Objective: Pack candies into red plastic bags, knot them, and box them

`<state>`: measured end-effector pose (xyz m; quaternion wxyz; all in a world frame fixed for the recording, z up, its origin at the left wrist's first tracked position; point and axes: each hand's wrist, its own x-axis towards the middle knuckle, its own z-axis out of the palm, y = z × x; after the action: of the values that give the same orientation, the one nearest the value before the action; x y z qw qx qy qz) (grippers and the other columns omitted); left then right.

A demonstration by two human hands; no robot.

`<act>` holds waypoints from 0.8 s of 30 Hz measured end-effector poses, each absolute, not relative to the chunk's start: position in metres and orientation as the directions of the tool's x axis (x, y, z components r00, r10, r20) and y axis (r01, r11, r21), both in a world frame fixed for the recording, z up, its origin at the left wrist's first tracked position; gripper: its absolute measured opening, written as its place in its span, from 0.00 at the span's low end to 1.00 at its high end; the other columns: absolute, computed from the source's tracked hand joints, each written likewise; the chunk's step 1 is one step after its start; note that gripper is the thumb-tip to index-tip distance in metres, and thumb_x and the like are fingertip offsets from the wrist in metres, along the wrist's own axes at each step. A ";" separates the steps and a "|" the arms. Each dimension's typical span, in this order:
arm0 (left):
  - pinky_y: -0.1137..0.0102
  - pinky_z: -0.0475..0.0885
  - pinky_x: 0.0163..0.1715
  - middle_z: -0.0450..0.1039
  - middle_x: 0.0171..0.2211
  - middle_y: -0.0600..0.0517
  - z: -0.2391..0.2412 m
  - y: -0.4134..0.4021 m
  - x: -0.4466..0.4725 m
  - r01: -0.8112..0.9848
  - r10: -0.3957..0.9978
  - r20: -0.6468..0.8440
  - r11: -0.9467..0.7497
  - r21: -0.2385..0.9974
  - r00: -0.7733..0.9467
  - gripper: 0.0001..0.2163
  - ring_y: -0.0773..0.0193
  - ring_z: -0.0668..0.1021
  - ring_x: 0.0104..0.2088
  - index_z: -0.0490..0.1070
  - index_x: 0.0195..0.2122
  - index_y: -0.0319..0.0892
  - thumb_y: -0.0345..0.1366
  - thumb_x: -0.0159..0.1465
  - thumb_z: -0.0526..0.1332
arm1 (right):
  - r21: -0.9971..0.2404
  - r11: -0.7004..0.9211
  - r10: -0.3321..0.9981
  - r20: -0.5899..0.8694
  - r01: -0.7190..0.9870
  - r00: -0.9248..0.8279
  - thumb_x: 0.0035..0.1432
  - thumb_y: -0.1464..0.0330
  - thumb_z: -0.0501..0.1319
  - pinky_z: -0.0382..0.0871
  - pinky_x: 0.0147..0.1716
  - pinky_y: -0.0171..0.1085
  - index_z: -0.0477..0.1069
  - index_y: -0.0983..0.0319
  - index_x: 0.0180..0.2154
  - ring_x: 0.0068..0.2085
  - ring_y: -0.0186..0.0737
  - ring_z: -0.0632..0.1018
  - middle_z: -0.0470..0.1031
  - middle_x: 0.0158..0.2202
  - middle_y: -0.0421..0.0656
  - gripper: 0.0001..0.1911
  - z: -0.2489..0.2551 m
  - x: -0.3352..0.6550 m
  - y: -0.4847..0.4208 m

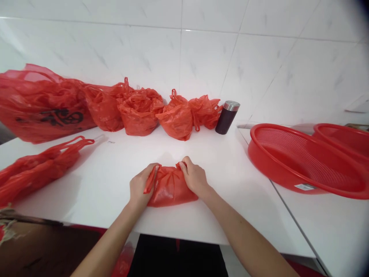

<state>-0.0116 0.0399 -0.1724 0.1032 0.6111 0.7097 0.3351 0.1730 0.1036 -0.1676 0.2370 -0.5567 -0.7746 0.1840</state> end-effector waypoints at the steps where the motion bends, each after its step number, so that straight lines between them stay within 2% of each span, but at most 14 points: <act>1: 0.71 0.67 0.32 0.79 0.33 0.56 -0.173 0.040 -0.013 0.802 0.937 0.261 0.032 0.597 -0.232 0.15 0.63 0.78 0.31 0.72 0.44 0.50 0.43 0.69 0.46 | -0.545 0.311 0.950 0.163 0.779 -0.265 0.69 0.60 0.44 0.51 0.27 0.32 0.62 0.55 0.38 0.27 0.35 0.71 0.74 0.29 0.36 0.11 -0.168 0.175 0.105; 4: 0.71 0.67 0.33 0.80 0.34 0.57 -0.173 0.043 -0.018 0.814 0.945 0.247 0.035 0.580 -0.216 0.14 0.63 0.78 0.32 0.73 0.42 0.51 0.44 0.69 0.48 | -0.522 0.271 0.962 0.171 0.809 -0.212 0.69 0.61 0.44 0.51 0.27 0.33 0.61 0.56 0.39 0.27 0.36 0.71 0.74 0.30 0.37 0.11 -0.167 0.187 0.113; 10: 0.71 0.68 0.36 0.80 0.42 0.60 -0.174 0.049 -0.021 0.851 0.963 0.220 0.018 0.524 -0.155 0.14 0.63 0.79 0.40 0.74 0.43 0.55 0.43 0.68 0.49 | -0.451 0.161 0.979 0.183 0.878 -0.086 0.70 0.61 0.41 0.48 0.26 0.33 0.61 0.56 0.42 0.25 0.36 0.67 0.71 0.26 0.38 0.13 -0.171 0.207 0.131; 15: 0.68 0.65 0.31 0.79 0.39 0.56 -0.180 0.067 -0.024 0.930 0.980 0.188 -0.013 0.369 -0.060 0.13 0.58 0.79 0.35 0.75 0.43 0.54 0.35 0.62 0.53 | -0.377 0.124 0.986 0.151 0.918 -0.071 0.70 0.62 0.42 0.47 0.26 0.34 0.61 0.57 0.42 0.23 0.36 0.67 0.68 0.23 0.37 0.12 -0.182 0.207 0.139; 20: 0.61 0.64 0.44 0.78 0.37 0.50 -0.184 0.079 -0.026 0.969 0.980 0.200 -0.073 0.234 0.025 0.25 0.54 0.77 0.33 0.74 0.49 0.48 0.24 0.52 0.53 | -0.328 0.117 0.988 0.131 0.937 -0.077 0.70 0.62 0.42 0.47 0.26 0.35 0.60 0.57 0.43 0.24 0.38 0.70 0.70 0.24 0.38 0.12 -0.190 0.203 0.144; 24: 0.59 0.64 0.46 0.78 0.37 0.49 -0.185 0.078 -0.027 0.972 0.974 0.218 -0.108 0.209 0.061 0.30 0.54 0.77 0.34 0.73 0.53 0.49 0.22 0.50 0.52 | -0.323 0.120 0.988 0.129 0.939 -0.081 0.70 0.62 0.43 0.49 0.27 0.35 0.61 0.58 0.43 0.25 0.39 0.71 0.71 0.24 0.39 0.11 -0.194 0.201 0.142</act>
<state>-0.0267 0.0783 -0.1846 0.0033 0.7284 0.6679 0.1528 0.2010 0.1422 -0.1943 0.1587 -0.6589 -0.7312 0.0779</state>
